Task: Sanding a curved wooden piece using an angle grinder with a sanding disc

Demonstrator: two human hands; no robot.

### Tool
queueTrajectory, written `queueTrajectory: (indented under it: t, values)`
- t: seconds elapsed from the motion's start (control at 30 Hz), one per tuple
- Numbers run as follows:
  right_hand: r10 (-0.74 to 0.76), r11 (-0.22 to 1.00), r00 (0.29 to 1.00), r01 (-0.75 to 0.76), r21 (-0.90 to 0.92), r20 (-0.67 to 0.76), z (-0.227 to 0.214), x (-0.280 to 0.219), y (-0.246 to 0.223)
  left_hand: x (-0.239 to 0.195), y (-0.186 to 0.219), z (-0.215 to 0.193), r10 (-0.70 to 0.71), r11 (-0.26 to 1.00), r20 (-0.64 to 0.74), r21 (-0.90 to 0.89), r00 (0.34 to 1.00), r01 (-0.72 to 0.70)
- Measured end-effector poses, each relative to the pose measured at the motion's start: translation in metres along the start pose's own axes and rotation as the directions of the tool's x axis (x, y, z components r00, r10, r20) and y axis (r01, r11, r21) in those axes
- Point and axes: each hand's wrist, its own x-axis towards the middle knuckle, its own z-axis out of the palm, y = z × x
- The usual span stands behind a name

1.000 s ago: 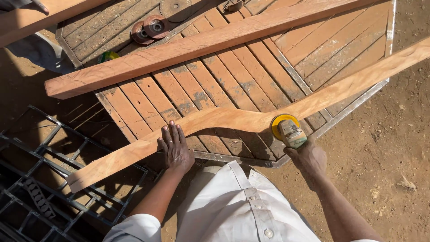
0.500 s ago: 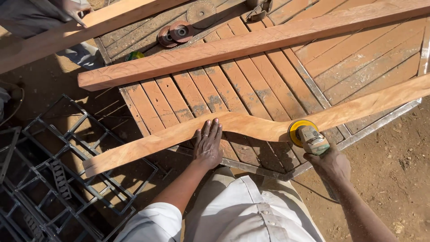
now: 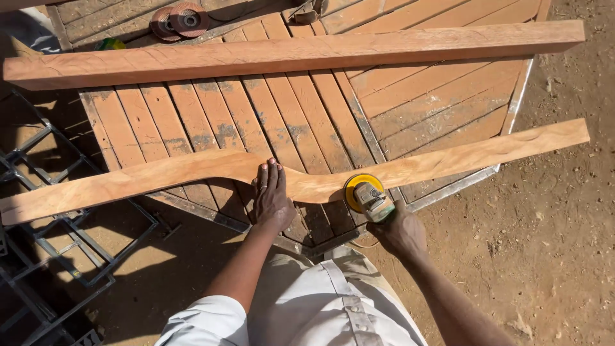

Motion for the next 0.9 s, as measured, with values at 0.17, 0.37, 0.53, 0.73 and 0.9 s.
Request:
queueTrajectory:
  t: [0.17, 0.37, 0.53, 0.73, 0.9]
  values:
    - [-0.144, 0.980, 0.984, 0.156, -0.123, 0.102, 0.030, 0.034, 0.011, 0.004, -0.020, 0.029, 0.047, 0.998, -0.025, 0.040, 0.999, -0.046]
    - [0.100, 0.995, 0.987, -0.101, -0.003, -0.123, -0.082, 0.056, 0.065, 0.022, -0.036, 0.066, 0.099, 0.991, -0.196, 0.107, 0.976, -0.079]
    - [0.391, 0.919, 0.872, -0.357, 0.164, -0.295, -0.121, 0.087, 0.169, 0.023, -0.026, 0.072, 0.028, 0.988, -0.248, 0.154, 0.968, 0.012]
    - [0.413, 0.909, 0.853, -0.368, 0.194, -0.320, -0.110, 0.074, 0.104, 0.020, -0.022, 0.063, 0.018, 0.993, -0.193, 0.122, 0.981, 0.006]
    - [-0.074, 0.993, 0.991, 0.083, -0.084, 0.111, -0.083, 0.014, -0.020, 0.022, -0.014, 0.053, -0.059, 0.979, -0.106, 0.188, 0.993, 0.079]
